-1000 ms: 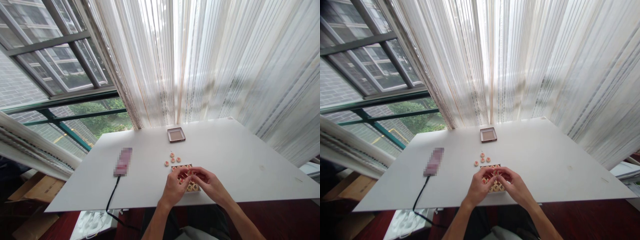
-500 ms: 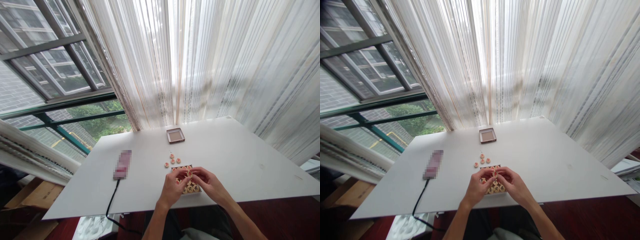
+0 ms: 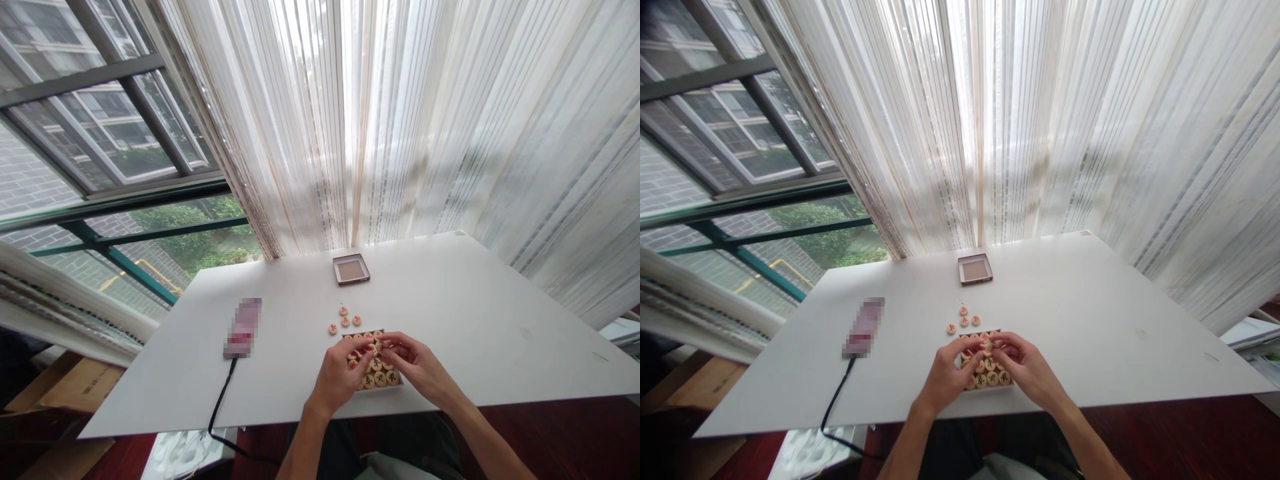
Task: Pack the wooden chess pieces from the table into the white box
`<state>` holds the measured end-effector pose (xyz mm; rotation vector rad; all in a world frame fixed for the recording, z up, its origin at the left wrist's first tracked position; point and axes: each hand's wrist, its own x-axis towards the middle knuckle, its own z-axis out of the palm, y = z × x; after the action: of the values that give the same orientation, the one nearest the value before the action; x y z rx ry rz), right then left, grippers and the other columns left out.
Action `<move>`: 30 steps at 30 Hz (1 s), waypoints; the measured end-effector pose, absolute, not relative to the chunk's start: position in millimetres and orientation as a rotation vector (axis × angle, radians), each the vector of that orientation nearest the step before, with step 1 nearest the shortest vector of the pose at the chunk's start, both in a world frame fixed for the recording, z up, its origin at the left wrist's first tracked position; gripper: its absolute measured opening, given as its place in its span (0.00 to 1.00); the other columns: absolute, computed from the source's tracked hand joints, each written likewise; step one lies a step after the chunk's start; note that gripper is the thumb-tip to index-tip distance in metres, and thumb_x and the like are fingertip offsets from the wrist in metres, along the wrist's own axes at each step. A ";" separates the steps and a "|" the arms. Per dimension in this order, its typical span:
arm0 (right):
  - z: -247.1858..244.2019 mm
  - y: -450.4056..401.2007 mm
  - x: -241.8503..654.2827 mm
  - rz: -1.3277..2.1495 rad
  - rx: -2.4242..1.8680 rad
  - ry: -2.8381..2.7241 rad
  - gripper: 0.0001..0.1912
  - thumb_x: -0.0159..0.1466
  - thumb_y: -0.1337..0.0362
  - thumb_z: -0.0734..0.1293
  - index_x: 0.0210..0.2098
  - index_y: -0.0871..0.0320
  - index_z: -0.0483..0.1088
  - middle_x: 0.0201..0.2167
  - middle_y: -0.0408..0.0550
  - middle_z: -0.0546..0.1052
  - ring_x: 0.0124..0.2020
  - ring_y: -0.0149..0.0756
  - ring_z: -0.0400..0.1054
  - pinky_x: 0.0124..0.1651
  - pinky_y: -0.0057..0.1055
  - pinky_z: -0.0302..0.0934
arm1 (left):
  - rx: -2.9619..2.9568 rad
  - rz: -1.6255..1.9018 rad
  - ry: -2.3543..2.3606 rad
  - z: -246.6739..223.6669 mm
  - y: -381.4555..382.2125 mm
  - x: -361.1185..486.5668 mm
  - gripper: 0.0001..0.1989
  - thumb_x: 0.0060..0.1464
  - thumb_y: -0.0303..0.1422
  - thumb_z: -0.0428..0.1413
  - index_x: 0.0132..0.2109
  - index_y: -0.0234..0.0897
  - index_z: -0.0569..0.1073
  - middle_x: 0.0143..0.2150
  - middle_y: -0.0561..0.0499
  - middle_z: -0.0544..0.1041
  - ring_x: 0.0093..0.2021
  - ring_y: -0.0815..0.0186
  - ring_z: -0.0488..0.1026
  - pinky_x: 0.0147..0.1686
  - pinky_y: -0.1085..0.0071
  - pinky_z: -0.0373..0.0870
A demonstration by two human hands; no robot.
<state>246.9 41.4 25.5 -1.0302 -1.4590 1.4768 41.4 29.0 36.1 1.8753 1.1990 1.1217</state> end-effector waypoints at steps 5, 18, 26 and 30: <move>23.8 38.9 252.6 1.342 -1.133 -1.566 0.16 0.65 0.52 0.69 0.47 0.54 0.73 0.37 0.47 0.80 0.39 0.39 0.76 0.45 0.35 0.71 | 2.121 1.222 1.313 25.3 23.7 26.3 0.11 0.62 0.29 0.55 0.49 0.43 0.77 0.50 0.46 0.77 0.54 0.57 0.72 0.59 0.53 0.68; 21.9 34.4 235.4 1.083 -1.223 -1.783 0.12 0.68 0.54 0.64 0.43 0.52 0.76 0.37 0.47 0.77 0.36 0.38 0.74 0.42 0.33 0.70 | 2.268 1.035 1.336 11.9 11.8 23.8 0.16 0.54 0.23 0.58 0.48 0.44 0.77 0.62 0.47 0.68 0.66 0.51 0.58 0.65 0.46 0.60; 25.9 30.5 232.7 0.932 -1.345 -1.877 0.10 0.67 0.57 0.65 0.34 0.53 0.74 0.29 0.43 0.78 0.30 0.36 0.70 0.34 0.30 0.65 | 2.272 1.032 1.347 11.8 11.5 24.9 0.18 0.51 0.21 0.57 0.46 0.44 0.77 0.61 0.47 0.69 0.65 0.50 0.59 0.64 0.45 0.61; 25.8 30.6 230.8 0.932 -1.367 -1.901 0.10 0.67 0.58 0.64 0.32 0.53 0.73 0.28 0.42 0.77 0.29 0.35 0.69 0.35 0.30 0.64 | 2.264 1.047 1.346 11.4 11.9 24.9 0.17 0.51 0.21 0.57 0.46 0.44 0.77 0.61 0.47 0.69 0.65 0.50 0.60 0.64 0.45 0.61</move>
<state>230.8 30.6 25.8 -1.3668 -1.9010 0.9318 24.9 11.9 11.4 2.2635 1.3457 1.0468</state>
